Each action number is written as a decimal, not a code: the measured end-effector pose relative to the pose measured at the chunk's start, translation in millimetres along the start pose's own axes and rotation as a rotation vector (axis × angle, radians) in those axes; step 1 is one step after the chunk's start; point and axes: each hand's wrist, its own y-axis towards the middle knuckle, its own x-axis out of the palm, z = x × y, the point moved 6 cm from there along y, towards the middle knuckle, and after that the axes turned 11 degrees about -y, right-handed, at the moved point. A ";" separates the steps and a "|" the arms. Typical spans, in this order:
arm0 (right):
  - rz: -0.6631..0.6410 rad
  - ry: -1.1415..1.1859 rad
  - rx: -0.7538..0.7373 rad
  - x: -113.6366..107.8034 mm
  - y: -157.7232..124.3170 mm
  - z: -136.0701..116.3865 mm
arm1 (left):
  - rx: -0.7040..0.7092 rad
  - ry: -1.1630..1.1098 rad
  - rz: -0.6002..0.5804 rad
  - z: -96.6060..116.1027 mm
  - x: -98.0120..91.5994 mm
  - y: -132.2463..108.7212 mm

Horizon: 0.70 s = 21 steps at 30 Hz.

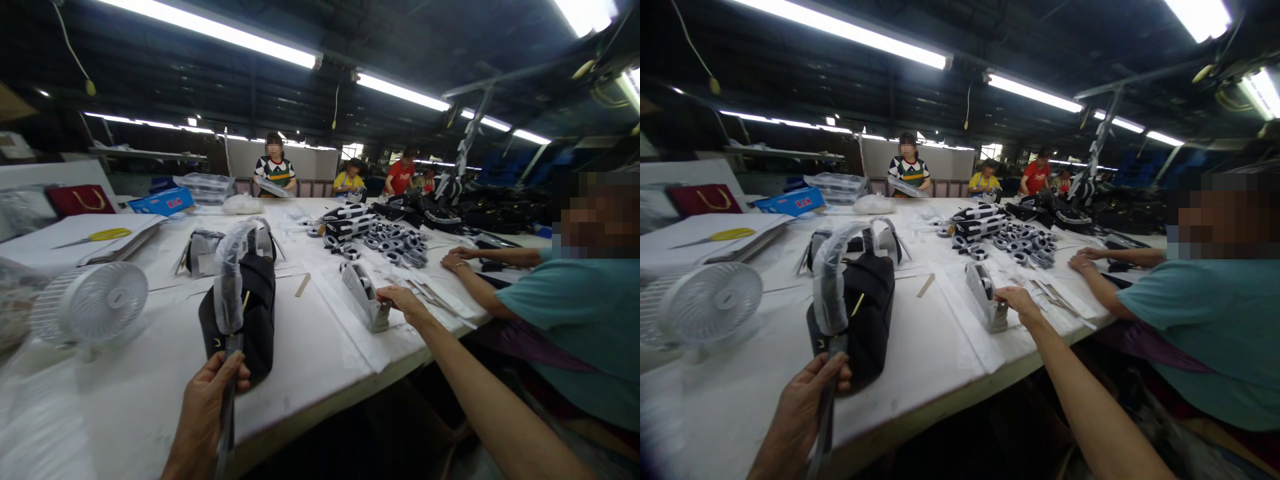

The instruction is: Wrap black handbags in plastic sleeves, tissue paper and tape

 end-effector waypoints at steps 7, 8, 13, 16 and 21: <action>0.016 0.108 -0.019 -1.6 -5.5 -4.3 | -0.017 -0.031 0.024 -0.7 0.1 -0.1; 0.024 0.116 -0.021 -3.3 -5.2 -6.6 | -0.020 -0.029 0.028 -1.1 -0.5 -0.1; 0.047 0.157 -0.012 -19.1 -7.3 -12.6 | -0.030 -0.017 0.043 -2.7 -0.2 1.0; 0.007 0.158 0.040 -20.8 -18.9 -0.6 | -0.038 -0.019 0.057 -1.7 1.6 1.0; -0.037 0.169 0.118 -8.7 -41.0 27.6 | -0.039 -0.013 0.055 2.4 4.9 -1.0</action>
